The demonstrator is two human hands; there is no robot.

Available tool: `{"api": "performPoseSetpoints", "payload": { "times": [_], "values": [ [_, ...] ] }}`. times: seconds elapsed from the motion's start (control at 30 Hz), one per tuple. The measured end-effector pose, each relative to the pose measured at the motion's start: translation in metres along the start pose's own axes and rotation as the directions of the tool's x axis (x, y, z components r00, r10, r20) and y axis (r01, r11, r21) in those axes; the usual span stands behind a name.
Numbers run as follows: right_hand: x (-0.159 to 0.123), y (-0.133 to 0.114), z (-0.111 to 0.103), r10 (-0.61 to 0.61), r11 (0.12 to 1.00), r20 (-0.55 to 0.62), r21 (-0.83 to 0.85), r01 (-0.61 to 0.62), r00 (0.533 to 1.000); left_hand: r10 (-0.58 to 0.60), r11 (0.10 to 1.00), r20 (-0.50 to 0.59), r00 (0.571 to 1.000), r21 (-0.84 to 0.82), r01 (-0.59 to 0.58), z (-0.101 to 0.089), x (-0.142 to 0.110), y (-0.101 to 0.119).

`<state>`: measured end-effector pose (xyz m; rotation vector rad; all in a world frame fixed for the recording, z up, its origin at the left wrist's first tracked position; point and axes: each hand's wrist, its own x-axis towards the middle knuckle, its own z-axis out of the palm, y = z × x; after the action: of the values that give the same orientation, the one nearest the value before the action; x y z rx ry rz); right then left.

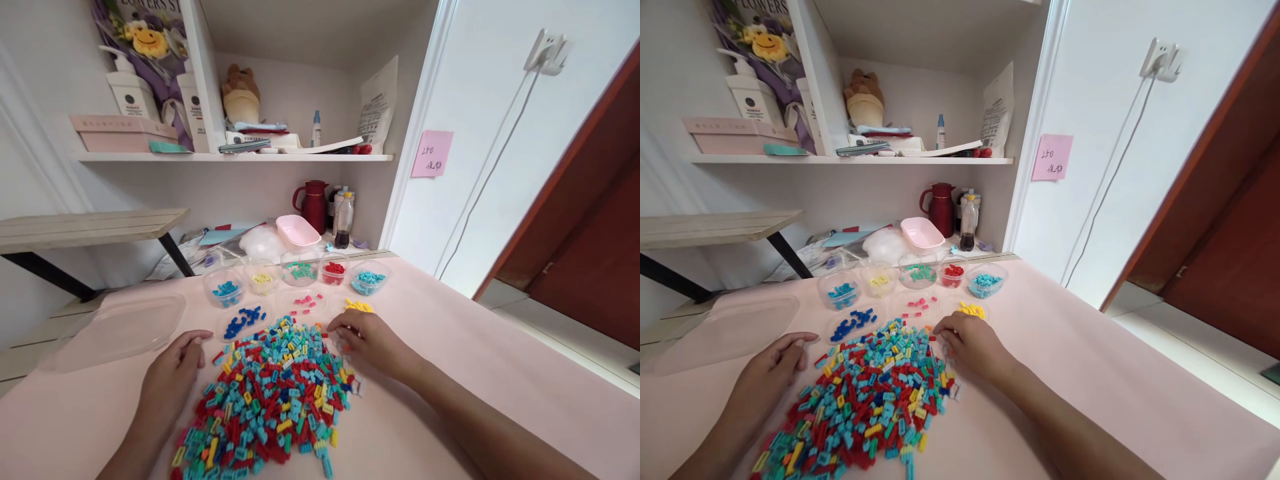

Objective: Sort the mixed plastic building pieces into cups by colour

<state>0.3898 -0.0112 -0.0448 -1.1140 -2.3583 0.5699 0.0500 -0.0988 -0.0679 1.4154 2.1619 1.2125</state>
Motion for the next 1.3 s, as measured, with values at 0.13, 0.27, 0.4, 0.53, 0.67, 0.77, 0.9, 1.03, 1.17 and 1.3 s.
{"api": "performPoseSetpoints", "payload": {
  "times": [0.13,0.27,0.4,0.53,0.67,0.77,0.9,1.03,1.17,1.3],
  "values": [
    [0.004,0.006,0.008,0.040,0.995,-0.106,-0.087,-0.050,0.994,0.022,1.000,-0.015,1.000,-0.004,-0.022,0.000,-0.002,0.003],
    [0.005,0.004,0.016,-0.007,0.979,-0.074,-0.205,-0.009,0.997,0.027,1.000,-0.023,0.999,0.004,-0.027,0.000,-0.003,0.006],
    [0.007,-0.004,0.018,-0.007,0.940,-0.021,-0.341,-0.001,1.000,0.015,1.000,-0.024,1.000,0.008,-0.015,0.001,-0.004,0.007],
    [0.008,-0.013,0.018,0.030,0.913,-0.008,-0.406,-0.031,1.000,0.010,1.000,-0.019,1.000,0.008,-0.010,0.001,-0.005,0.008],
    [0.007,-0.009,0.015,0.019,0.954,-0.086,-0.296,-0.044,0.996,0.021,1.000,-0.016,1.000,0.020,-0.020,-0.001,-0.004,0.009],
    [0.007,-0.001,0.011,0.034,0.984,-0.185,-0.166,-0.065,0.982,0.032,0.999,-0.028,0.999,0.030,-0.031,-0.003,-0.003,0.007],
    [0.015,0.010,-0.006,0.054,0.998,-0.241,-0.029,-0.063,0.969,0.033,0.999,-0.043,0.999,0.005,-0.033,-0.003,0.000,0.002],
    [0.038,0.026,-0.043,0.113,0.993,-0.399,0.030,-0.110,0.910,0.033,0.999,-0.065,0.997,-0.041,-0.035,-0.003,0.003,-0.001],
    [0.057,0.052,-0.078,0.269,0.963,-0.556,0.178,-0.203,0.787,0.020,0.997,-0.067,0.998,-0.073,-0.025,-0.004,0.002,0.000],
    [0.054,0.073,-0.078,0.395,0.907,-0.590,0.373,-0.196,0.704,0.005,0.995,-0.061,0.998,-0.104,-0.011,-0.003,0.002,-0.001]
  ]
}}
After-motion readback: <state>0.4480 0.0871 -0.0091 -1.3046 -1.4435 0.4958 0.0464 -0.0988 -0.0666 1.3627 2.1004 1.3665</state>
